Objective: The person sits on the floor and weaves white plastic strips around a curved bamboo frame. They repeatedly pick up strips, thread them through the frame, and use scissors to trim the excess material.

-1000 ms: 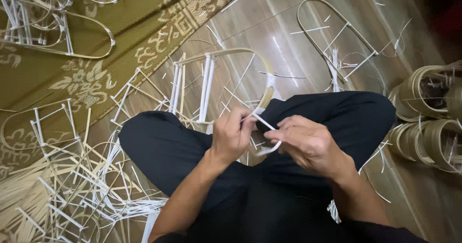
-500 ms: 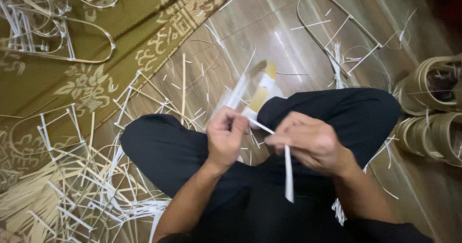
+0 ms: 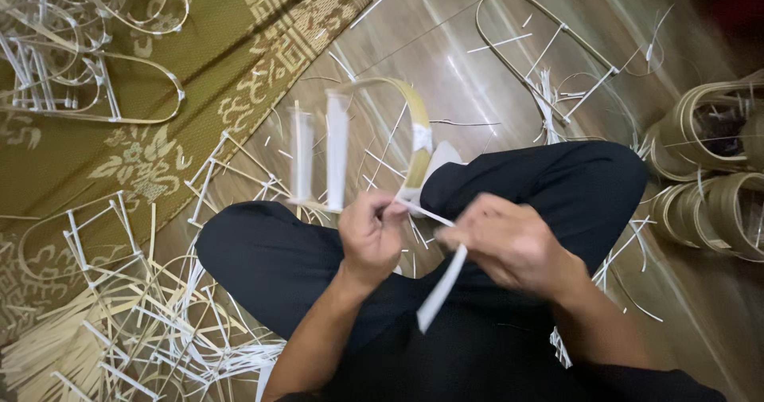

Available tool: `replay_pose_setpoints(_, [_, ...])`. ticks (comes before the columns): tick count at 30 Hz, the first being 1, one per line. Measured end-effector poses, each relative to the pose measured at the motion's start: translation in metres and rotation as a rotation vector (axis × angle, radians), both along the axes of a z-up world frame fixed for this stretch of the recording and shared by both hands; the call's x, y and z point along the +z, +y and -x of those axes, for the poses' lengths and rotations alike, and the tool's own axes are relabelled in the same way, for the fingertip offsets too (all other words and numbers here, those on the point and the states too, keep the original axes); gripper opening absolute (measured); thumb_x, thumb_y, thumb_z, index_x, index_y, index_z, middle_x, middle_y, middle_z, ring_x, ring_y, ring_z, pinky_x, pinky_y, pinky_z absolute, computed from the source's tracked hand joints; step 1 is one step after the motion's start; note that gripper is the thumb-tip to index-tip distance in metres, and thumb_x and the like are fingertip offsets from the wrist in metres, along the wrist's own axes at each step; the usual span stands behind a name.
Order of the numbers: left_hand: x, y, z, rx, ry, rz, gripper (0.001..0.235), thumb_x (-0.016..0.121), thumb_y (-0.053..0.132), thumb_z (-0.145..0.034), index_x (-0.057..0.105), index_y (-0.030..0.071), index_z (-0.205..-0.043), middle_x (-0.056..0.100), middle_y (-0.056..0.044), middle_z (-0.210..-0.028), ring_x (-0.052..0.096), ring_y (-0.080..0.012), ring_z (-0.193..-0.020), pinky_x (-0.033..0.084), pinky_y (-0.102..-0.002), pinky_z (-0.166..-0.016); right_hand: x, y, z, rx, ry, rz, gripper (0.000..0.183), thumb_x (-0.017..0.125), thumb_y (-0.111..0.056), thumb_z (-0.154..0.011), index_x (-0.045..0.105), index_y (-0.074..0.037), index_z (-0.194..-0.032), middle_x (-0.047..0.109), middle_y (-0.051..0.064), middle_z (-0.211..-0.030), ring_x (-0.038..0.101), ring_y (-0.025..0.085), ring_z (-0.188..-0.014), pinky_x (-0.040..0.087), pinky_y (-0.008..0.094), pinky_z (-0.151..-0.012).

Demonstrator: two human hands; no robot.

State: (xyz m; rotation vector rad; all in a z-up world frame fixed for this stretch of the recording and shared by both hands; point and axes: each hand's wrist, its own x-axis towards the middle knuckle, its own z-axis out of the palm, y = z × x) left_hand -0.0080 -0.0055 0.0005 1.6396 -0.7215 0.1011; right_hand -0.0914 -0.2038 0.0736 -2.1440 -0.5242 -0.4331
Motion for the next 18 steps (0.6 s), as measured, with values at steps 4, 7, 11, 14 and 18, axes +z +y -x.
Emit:
replay_pose_setpoints(4, [-0.003,0.001,0.01,-0.154,0.566,0.333,0.025,0.065,0.025,-0.106,0.058,0.001,-0.101,0.065,-0.005,-0.08,0.058,-0.01,-0.068,0.046,-0.025,-0.06,-0.018,-0.004,-0.018,-0.014,-0.085,0.013,0.021,0.071,0.005,-0.085,0.074,-0.001,-0.105,0.07,0.005,-0.081,0.069,0.023,-0.079,0.056,0.032,-0.067])
replay_pose_setpoints(7, [-0.006,0.005,0.011,-0.219,0.847,0.502,0.023,0.065,0.022,-0.105,0.057,0.003,-0.097,0.063,-0.005,-0.076,0.051,-0.0061,-0.061,0.039,-0.02,-0.055,-0.023,-0.005,-0.025,0.045,-0.102,-0.005,0.023,0.073,0.005,-0.084,0.074,-0.001,-0.105,0.069,0.005,-0.081,0.069,0.024,-0.079,0.054,0.032,-0.066])
replay_pose_setpoints(11, [-0.011,0.001,0.001,-0.212,0.963,0.613,0.023,0.066,0.019,-0.105,0.055,0.005,-0.091,0.061,-0.006,-0.07,0.049,-0.0062,-0.053,0.036,-0.019,-0.048,-0.016,0.004,-0.03,0.061,-0.107,0.028,0.032,0.071,0.008,-0.08,0.075,-0.003,-0.11,0.066,0.003,-0.078,0.069,0.022,-0.08,0.058,0.035,-0.072])
replay_pose_setpoints(14, [-0.016,0.004,-0.006,-0.149,0.948,0.604,0.021,0.066,0.016,-0.105,0.055,0.005,-0.091,0.059,-0.006,-0.067,0.048,-0.0072,-0.051,0.036,-0.02,-0.046,-0.005,0.005,-0.023,0.066,-0.095,0.063,0.033,0.072,0.006,-0.078,0.075,-0.004,-0.109,0.071,0.004,-0.083,0.071,0.022,-0.084,0.058,0.032,-0.069])
replay_pose_setpoints(18, [-0.012,0.005,-0.009,-0.098,0.916,0.584,0.021,0.065,0.016,-0.105,0.055,0.005,-0.091,0.058,-0.005,-0.067,0.048,-0.007,-0.049,0.037,-0.02,-0.044,-0.012,0.002,-0.026,0.034,-0.123,0.144,0.027,0.075,0.004,-0.08,0.077,-0.005,-0.106,0.073,0.006,-0.085,0.07,0.022,-0.083,0.058,0.031,-0.066])
